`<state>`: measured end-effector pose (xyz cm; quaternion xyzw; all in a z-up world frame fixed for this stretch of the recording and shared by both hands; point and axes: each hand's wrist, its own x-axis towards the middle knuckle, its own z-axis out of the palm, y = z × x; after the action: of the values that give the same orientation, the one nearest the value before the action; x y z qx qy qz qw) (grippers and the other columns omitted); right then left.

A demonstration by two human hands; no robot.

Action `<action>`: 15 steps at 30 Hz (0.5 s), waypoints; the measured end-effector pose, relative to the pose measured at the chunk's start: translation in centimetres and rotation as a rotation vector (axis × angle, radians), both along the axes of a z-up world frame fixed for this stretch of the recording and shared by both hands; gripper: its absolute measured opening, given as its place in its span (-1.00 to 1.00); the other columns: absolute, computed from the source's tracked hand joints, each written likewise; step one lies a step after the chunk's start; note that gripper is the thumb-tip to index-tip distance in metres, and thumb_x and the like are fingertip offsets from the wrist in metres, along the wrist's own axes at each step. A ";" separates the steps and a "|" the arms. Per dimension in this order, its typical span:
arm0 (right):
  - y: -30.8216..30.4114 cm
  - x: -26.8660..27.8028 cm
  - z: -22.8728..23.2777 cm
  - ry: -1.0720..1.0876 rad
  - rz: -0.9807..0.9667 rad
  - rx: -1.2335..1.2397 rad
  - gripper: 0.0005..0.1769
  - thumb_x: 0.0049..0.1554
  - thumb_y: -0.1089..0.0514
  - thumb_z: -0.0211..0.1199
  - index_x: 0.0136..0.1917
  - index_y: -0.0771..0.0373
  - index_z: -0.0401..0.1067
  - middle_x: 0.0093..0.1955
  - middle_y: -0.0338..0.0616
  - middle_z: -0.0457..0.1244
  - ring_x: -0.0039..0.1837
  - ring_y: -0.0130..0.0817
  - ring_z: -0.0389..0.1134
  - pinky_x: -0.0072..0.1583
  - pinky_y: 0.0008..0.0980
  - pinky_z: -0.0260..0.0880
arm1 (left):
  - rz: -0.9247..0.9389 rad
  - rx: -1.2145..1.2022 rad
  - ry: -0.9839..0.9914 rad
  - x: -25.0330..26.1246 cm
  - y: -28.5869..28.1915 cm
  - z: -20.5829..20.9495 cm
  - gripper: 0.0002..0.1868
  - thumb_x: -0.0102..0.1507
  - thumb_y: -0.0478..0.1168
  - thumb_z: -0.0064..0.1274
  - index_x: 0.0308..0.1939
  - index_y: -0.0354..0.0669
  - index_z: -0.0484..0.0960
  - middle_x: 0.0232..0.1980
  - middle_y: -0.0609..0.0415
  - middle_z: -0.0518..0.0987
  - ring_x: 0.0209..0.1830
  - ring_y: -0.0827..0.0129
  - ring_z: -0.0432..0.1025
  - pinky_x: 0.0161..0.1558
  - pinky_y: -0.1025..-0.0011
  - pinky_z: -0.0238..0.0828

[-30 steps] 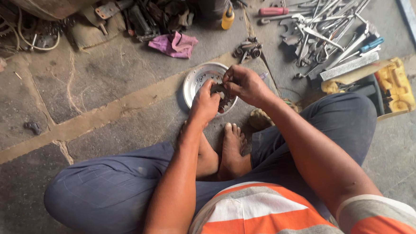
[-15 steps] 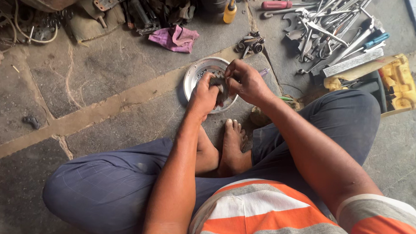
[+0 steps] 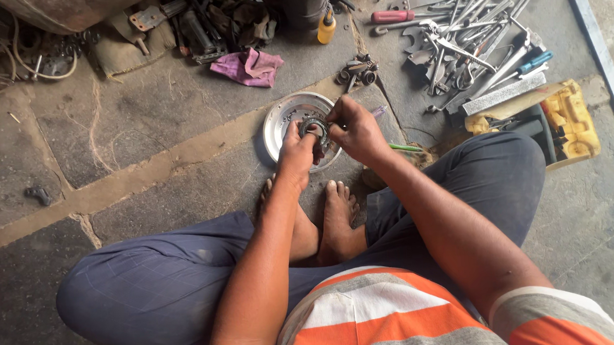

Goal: The person sits on the floor and cleans a small mechanical part by hand, rubbing it inside a metal bowl. They then pour liquid from a yellow bottle onto the part and continue to rub it with their fingers.

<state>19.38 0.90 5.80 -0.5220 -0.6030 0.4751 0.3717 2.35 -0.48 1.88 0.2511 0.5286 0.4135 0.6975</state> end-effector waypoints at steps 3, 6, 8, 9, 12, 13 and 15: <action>-0.1 0.5 1.1 0.039 0.062 -0.111 -0.79 0.12 0.40 0.18 0.05 0.31 0.30 -0.12 -0.20 0.33 -0.10 -0.50 0.36 -0.07 -0.42 0.44 | -0.077 0.200 0.060 -0.1 -0.5 0.3 -0.72 0.30 -0.34 -0.04 0.10 -0.20 0.48 -0.16 0.08 0.58 -0.21 0.47 0.44 -0.20 0.48 0.46; 0.5 1.0 2.4 -0.004 0.147 -0.249 -0.80 0.17 0.36 0.15 0.08 0.28 0.29 -0.19 -0.17 0.31 -0.19 -0.47 0.34 -0.13 -0.40 0.42 | -0.277 0.322 0.367 -0.6 -0.2 1.4 -0.68 0.22 -0.36 -0.08 0.06 -0.23 0.52 -0.17 -0.02 0.62 -0.17 0.37 0.49 -0.10 0.42 0.46; 0.8 0.9 2.7 -0.068 0.174 -0.239 -0.81 0.18 0.35 0.15 0.08 0.27 0.30 -0.19 -0.18 0.30 -0.18 -0.46 0.32 -0.12 -0.40 0.40 | -0.324 0.266 0.448 -0.9 -0.2 2.1 -0.69 0.22 -0.34 -0.09 0.06 -0.22 0.51 -0.15 -0.03 0.63 -0.17 0.36 0.53 -0.09 0.40 0.46; 0.8 0.9 2.6 -0.072 0.183 -0.185 -0.81 0.17 0.37 0.15 0.08 0.28 0.30 -0.15 -0.20 0.30 -0.13 -0.48 0.32 -0.08 -0.41 0.40 | -0.350 0.237 0.488 -0.8 -0.2 2.3 -0.69 0.22 -0.33 -0.10 0.06 -0.22 0.50 -0.14 -0.04 0.63 -0.16 0.36 0.54 -0.08 0.39 0.46; 0.1 0.5 1.6 0.112 0.154 -0.198 -0.82 0.19 0.38 0.15 0.08 0.30 0.30 -0.08 -0.25 0.27 -0.03 -0.51 0.32 0.02 -0.43 0.41 | -0.169 0.178 0.474 -0.1 -0.5 2.0 -0.74 0.26 -0.35 -0.12 0.03 -0.25 0.49 -0.18 -0.05 0.64 -0.25 0.33 0.55 -0.23 0.37 0.54; -0.1 0.3 1.3 0.207 0.136 -0.228 -0.83 0.20 0.37 0.15 0.08 0.31 0.30 -0.07 -0.27 0.26 -0.01 -0.51 0.32 0.06 -0.44 0.42 | -0.106 0.127 0.326 0.1 -0.6 1.8 -0.73 0.25 -0.37 -0.16 0.03 -0.25 0.47 -0.19 -0.04 0.62 -0.31 0.32 0.54 -0.32 0.35 0.55; -0.5 -0.1 0.8 0.168 0.110 -0.193 -0.83 0.19 0.38 0.18 0.06 0.32 0.31 -0.06 -0.26 0.25 0.00 -0.50 0.32 0.06 -0.44 0.43 | 0.022 0.029 0.028 0.4 -0.3 1.3 -0.71 0.24 -0.41 -0.23 0.04 -0.25 0.42 -0.22 -0.03 0.57 -0.45 0.28 0.51 -0.51 0.31 0.56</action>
<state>19.30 0.37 6.60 -0.4796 -0.5491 0.5926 0.3424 2.72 -0.81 3.14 0.2610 0.5351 0.4252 0.6817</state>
